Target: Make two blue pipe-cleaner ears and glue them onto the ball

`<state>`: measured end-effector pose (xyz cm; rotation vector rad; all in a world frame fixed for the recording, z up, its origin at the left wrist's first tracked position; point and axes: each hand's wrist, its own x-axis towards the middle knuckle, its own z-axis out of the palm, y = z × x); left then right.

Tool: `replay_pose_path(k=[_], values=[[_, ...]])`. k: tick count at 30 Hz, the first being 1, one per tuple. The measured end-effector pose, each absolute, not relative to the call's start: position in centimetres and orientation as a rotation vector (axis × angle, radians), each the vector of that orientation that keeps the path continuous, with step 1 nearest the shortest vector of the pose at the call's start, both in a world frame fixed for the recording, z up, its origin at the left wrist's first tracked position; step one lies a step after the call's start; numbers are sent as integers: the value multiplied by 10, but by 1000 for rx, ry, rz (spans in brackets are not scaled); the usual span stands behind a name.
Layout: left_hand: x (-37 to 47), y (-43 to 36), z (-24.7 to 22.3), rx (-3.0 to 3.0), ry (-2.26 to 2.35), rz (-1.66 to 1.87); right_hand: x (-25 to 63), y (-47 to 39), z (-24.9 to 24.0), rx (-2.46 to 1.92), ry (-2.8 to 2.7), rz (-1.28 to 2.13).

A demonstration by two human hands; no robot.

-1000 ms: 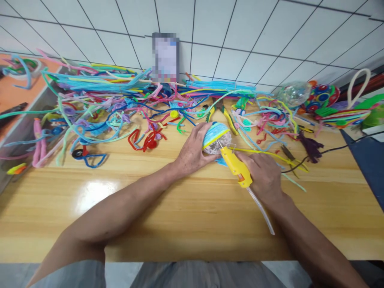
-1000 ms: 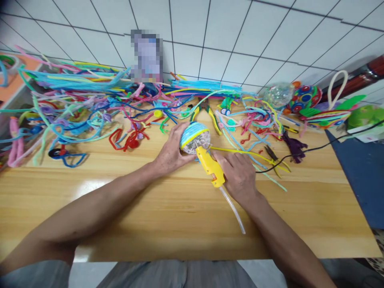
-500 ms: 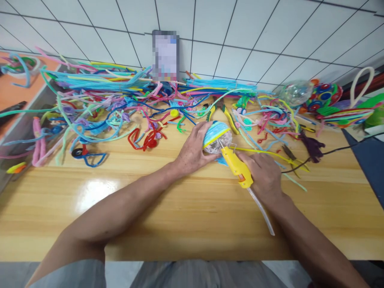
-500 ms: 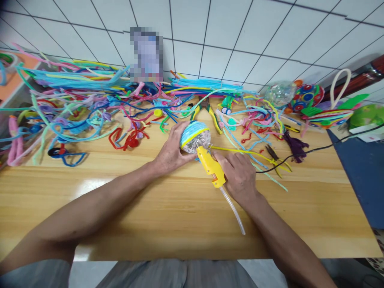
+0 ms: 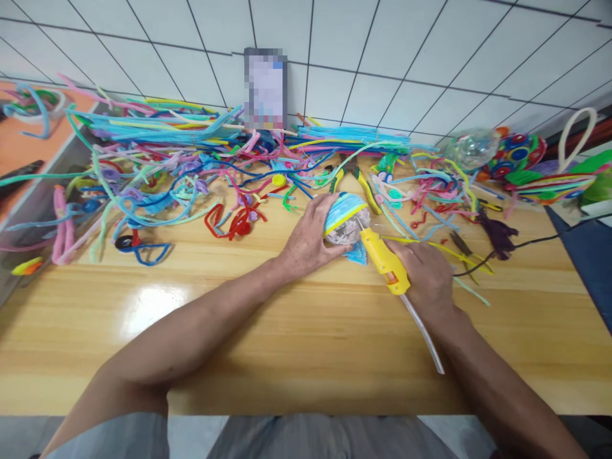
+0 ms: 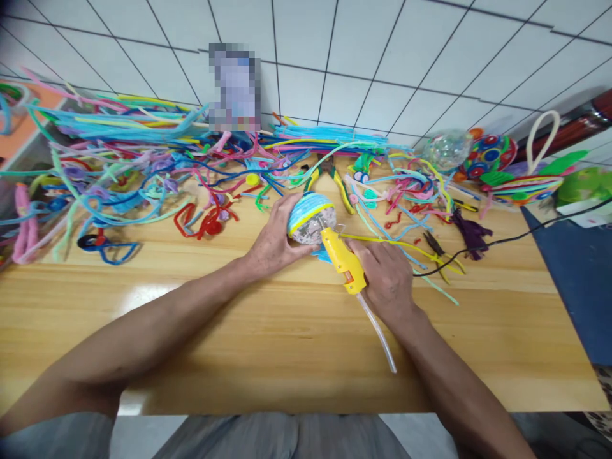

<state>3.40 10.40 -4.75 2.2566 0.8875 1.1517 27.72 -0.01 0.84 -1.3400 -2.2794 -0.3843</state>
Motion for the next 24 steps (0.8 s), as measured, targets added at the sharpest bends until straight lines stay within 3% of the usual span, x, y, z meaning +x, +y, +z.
replay_pose_path(k=[24], values=[[34,105,-49,2241,869,1194,271,-1,10,-1335,-2307,-382]])
